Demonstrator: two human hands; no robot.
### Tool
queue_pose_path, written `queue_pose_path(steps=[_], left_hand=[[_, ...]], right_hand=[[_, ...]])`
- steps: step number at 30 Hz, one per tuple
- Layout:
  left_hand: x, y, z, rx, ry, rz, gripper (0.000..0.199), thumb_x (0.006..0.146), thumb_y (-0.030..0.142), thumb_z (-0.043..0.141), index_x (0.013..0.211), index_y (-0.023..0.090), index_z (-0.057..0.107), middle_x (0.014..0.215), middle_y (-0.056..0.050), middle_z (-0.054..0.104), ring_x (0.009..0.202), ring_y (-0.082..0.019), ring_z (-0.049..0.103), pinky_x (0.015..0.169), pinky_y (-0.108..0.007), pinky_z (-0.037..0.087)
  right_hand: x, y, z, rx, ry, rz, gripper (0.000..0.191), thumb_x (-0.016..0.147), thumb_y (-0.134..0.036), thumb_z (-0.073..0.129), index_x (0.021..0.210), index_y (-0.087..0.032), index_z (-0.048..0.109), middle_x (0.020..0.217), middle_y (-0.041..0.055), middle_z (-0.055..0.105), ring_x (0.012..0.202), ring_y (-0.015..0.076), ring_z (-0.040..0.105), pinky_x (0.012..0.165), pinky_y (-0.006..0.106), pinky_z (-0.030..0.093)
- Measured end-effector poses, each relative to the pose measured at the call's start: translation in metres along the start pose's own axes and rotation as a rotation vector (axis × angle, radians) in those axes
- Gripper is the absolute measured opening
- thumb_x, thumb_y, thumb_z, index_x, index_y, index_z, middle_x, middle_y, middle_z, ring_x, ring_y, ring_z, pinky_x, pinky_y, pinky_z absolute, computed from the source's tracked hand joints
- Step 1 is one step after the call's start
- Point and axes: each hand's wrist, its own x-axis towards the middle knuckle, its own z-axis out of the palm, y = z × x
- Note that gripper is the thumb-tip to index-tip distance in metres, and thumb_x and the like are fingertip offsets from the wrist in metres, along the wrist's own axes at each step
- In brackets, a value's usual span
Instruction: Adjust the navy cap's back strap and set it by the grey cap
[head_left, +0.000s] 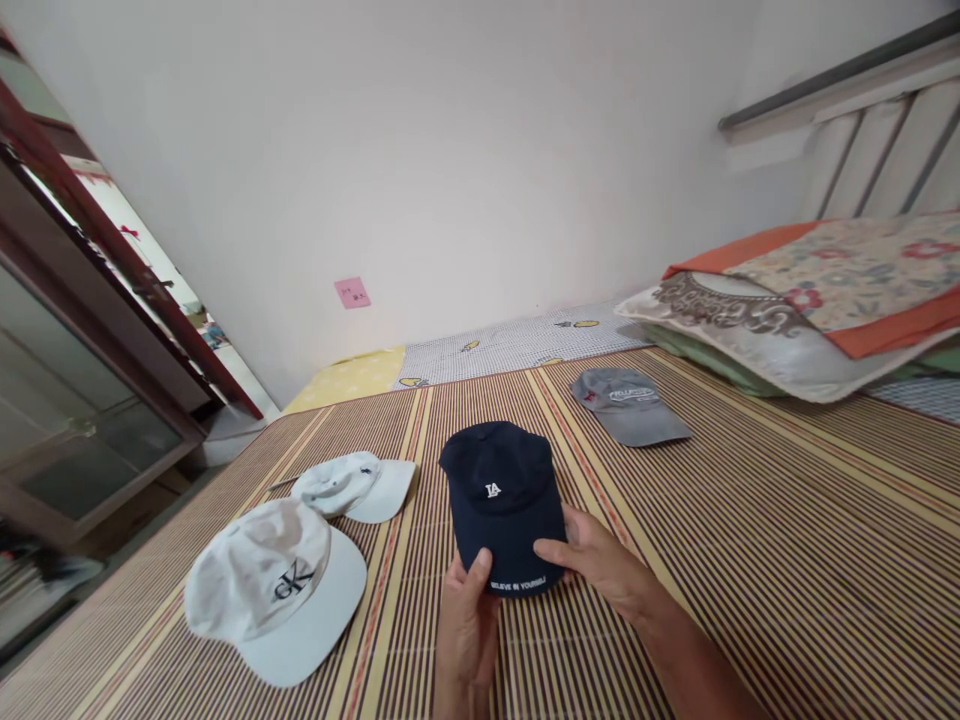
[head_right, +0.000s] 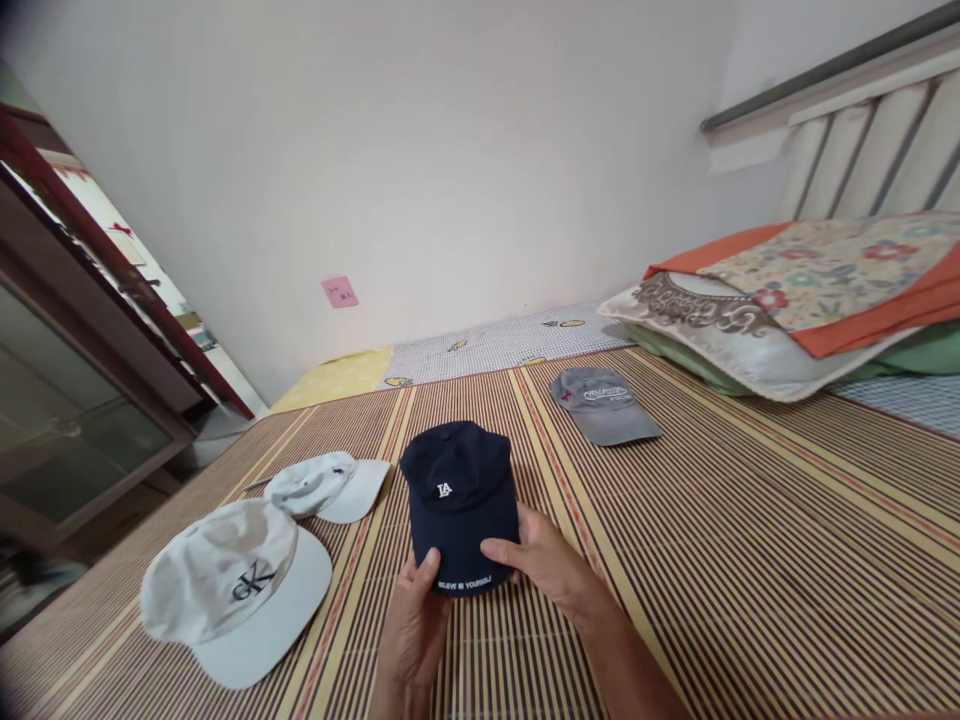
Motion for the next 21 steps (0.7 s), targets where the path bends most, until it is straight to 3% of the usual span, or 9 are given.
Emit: queue_pose_path(steps=[2,5,13,21], left_hand=[[0.002,0.001,0.0,-0.04,0.051,-0.012,0.05,0.081,0.03,0.085,0.128,0.016,0.073,0.119,-0.014,0.081,0.117,-0.032,0.074,0.107,-0.045,0.057],[0.005,0.002,-0.004,-0.089,0.112,-0.027,0.044,0.086,0.029,0.08,0.129,0.018,0.073,0.121,-0.013,0.081,0.119,-0.03,0.073,0.109,-0.044,0.057],[0.01,0.002,-0.01,-0.204,0.089,-0.046,0.038,0.097,0.032,0.067,0.131,0.017,0.073,0.124,-0.014,0.079,0.119,-0.027,0.073,0.111,-0.042,0.056],[0.011,-0.001,-0.014,-0.208,0.028,-0.071,0.036,0.099,0.037,0.062,0.128,0.018,0.075,0.128,-0.013,0.077,0.129,-0.028,0.067,0.118,-0.045,0.049]], right_hand=[[0.0,0.003,0.001,-0.043,-0.024,0.022,0.061,0.071,-0.048,0.09,0.123,-0.026,0.067,0.109,0.006,0.08,0.091,0.025,0.073,0.076,0.038,0.058],[-0.001,0.005,0.004,-0.044,-0.052,0.035,0.06,0.069,-0.045,0.091,0.121,-0.026,0.067,0.098,0.0031,0.078,0.067,0.0161,0.066,0.055,0.027,0.048],[-0.006,-0.002,0.009,0.017,-0.076,0.078,0.059,0.063,-0.039,0.095,0.113,-0.024,0.067,0.078,-0.0025,0.072,0.056,0.0106,0.059,0.048,0.022,0.041],[-0.006,-0.005,0.005,-0.015,-0.091,0.062,0.064,0.066,-0.045,0.094,0.12,-0.024,0.066,0.087,-0.0003,0.073,0.055,0.0091,0.058,0.05,0.022,0.044]])
